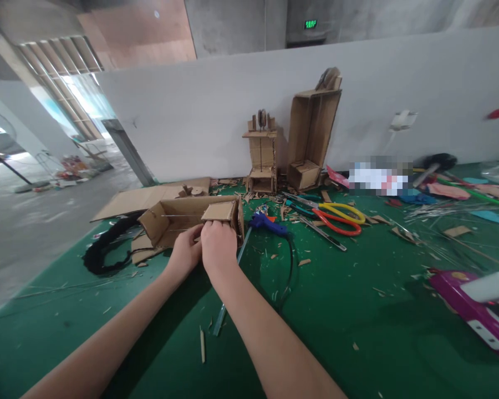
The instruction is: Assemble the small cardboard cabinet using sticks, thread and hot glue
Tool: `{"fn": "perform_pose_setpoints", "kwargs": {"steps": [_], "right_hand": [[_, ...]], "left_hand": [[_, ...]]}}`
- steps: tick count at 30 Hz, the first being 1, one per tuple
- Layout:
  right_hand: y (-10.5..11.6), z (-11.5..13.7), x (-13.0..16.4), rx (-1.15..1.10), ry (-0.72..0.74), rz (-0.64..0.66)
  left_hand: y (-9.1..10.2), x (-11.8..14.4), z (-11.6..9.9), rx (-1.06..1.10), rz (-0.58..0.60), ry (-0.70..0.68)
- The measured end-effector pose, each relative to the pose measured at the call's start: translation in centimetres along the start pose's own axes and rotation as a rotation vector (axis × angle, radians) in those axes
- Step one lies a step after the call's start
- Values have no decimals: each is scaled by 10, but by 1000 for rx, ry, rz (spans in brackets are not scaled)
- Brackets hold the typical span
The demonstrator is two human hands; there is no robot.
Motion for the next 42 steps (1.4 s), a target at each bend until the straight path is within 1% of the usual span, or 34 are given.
{"fn": "perform_pose_setpoints", "kwargs": {"steps": [6, 9, 12, 17, 22, 27, 32, 38, 42], "right_hand": [[0, -1, 4, 17, 27, -7], [-1, -3, 6, 37, 3, -5], [-2, -4, 6, 52, -20, 6], [-4, 0, 2, 52, 28, 17], [-2, 2, -1, 29, 36, 51], [1, 0, -5, 1, -5, 113], [0, 1, -4, -4, -17, 139], [0, 1, -2, 33, -14, 129], [1, 1, 2, 58, 14, 99]], "left_hand": [[2, 1, -6, -46, 34, 0], [3, 1, -8, -69, 28, 3], [2, 1, -7, -67, 28, 13], [1, 0, -1, -42, 30, 24], [0, 2, 1, -6, 38, 37], [0, 4, -2, 18, 51, 32], [1, 6, -4, 26, 39, 31], [2, 2, -2, 34, 4, 40], [2, 1, 0, 55, 7, 31]]}}
Point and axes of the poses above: each hand's wrist, its own x-axis away from the middle knuckle, its own y-axis out of the back of the hand, z = x × y, the point moved 7 cm from there along -x, towards the middle knuckle, and after that the axes turned 3 degrees about z, right-handed, at the moved point
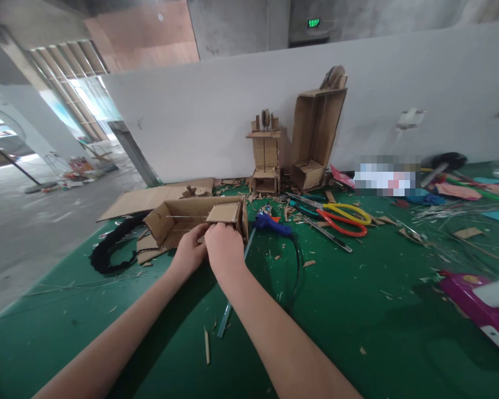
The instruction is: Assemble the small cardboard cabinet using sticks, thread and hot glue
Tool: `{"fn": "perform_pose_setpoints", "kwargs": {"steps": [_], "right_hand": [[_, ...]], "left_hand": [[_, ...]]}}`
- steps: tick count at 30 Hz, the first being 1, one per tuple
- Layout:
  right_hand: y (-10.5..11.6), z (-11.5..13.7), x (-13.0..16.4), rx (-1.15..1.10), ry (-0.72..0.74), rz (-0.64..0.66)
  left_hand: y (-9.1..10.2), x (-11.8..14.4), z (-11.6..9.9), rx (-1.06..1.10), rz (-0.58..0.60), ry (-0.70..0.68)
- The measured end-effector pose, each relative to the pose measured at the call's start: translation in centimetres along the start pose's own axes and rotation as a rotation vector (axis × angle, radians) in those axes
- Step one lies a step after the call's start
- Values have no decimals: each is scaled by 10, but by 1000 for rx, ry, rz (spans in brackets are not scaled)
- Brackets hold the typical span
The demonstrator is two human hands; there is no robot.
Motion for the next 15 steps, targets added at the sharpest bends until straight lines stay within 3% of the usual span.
{"fn": "perform_pose_setpoints", "kwargs": {"steps": [15], "right_hand": [[8, -1, 41, 74, 169, -68]], "left_hand": [[-2, 0, -1, -17, 6, -26]]}}
Point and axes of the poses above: each hand's wrist, its own x-axis away from the middle knuckle, its own y-axis out of the back of the hand, z = x × y, the point moved 7 cm from there along -x, towards the middle knuckle, and after that the axes turned 3 degrees about z, right-handed, at the moved point
